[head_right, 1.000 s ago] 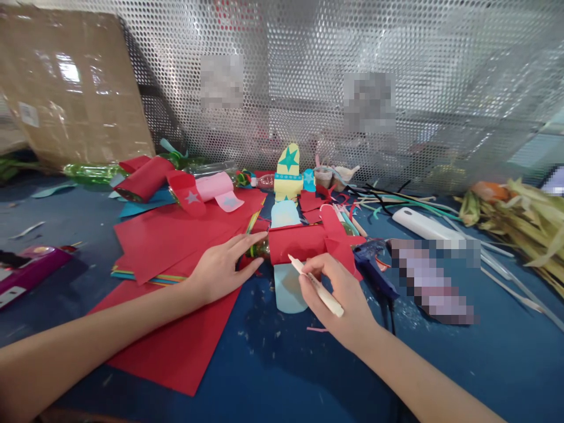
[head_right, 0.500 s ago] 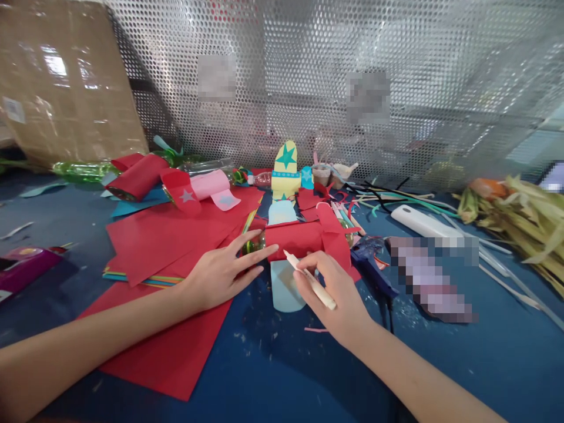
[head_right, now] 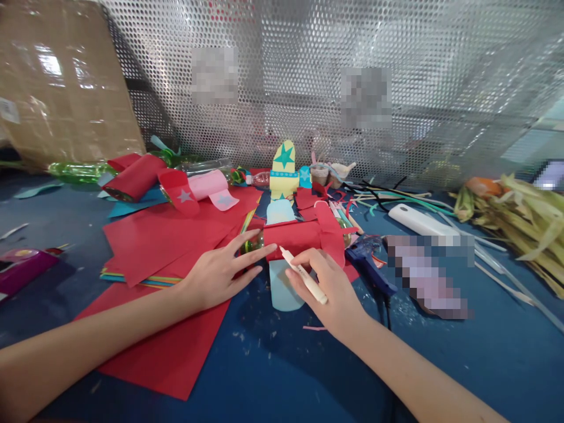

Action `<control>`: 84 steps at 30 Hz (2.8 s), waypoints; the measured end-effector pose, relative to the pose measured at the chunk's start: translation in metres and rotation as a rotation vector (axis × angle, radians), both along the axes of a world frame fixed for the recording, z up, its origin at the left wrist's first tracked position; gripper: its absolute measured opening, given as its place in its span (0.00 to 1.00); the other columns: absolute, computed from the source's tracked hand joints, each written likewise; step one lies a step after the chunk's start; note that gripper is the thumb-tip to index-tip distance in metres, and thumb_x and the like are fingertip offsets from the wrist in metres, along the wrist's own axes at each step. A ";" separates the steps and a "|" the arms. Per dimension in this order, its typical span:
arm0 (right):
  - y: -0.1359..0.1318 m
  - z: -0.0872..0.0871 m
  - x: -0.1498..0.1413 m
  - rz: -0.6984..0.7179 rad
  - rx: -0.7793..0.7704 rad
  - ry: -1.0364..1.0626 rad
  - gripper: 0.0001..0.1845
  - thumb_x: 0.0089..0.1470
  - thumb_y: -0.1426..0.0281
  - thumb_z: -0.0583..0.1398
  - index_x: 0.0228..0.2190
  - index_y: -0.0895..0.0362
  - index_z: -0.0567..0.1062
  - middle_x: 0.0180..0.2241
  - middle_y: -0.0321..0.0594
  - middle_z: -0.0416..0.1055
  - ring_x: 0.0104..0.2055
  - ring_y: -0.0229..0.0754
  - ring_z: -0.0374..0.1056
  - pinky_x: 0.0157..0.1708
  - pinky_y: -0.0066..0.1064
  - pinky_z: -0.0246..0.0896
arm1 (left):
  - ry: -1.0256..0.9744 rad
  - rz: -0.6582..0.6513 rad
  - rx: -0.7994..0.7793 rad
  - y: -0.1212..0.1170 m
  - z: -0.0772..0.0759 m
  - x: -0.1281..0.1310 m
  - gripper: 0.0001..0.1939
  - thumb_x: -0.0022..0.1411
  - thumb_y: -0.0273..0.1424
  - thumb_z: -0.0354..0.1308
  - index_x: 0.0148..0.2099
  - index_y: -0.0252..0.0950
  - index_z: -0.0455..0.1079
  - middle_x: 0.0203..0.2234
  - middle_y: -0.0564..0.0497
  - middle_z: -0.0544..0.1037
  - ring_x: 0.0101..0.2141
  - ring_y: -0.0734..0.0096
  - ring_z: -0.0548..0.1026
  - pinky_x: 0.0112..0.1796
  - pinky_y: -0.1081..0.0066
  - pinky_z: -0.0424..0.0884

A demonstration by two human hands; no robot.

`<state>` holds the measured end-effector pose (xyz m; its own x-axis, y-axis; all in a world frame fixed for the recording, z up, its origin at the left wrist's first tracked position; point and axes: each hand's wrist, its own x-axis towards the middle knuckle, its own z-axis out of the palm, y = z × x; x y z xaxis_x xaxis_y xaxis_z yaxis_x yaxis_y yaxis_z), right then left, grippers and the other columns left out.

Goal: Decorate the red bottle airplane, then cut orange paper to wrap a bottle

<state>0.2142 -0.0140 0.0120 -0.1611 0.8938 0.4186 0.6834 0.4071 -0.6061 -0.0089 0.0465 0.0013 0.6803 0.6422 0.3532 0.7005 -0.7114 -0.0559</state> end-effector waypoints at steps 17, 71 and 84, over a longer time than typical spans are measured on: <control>-0.002 0.003 0.000 0.070 0.041 -0.064 0.03 0.58 0.70 0.55 0.31 0.53 0.66 0.27 0.33 0.71 0.28 0.38 0.67 0.28 0.28 0.60 | 0.014 0.001 0.014 0.000 0.000 0.000 0.22 0.68 0.39 0.40 0.64 0.56 0.51 0.59 0.47 0.59 0.31 0.73 0.75 0.28 0.73 0.72; -0.016 0.008 0.007 0.288 0.366 -0.117 0.07 0.52 0.77 0.56 0.33 0.54 0.67 0.23 0.35 0.70 0.23 0.37 0.65 0.24 0.28 0.62 | 0.022 0.020 -0.005 0.000 -0.001 -0.001 0.24 0.68 0.38 0.42 0.64 0.55 0.49 0.59 0.46 0.59 0.33 0.71 0.76 0.29 0.70 0.73; -0.002 0.005 0.019 -0.030 0.365 -0.072 0.05 0.53 0.74 0.54 0.29 0.52 0.64 0.27 0.38 0.70 0.34 0.44 0.70 0.34 0.36 0.64 | 0.018 0.039 -0.037 0.001 -0.001 -0.001 0.25 0.68 0.39 0.42 0.65 0.56 0.47 0.59 0.46 0.59 0.35 0.69 0.76 0.29 0.70 0.74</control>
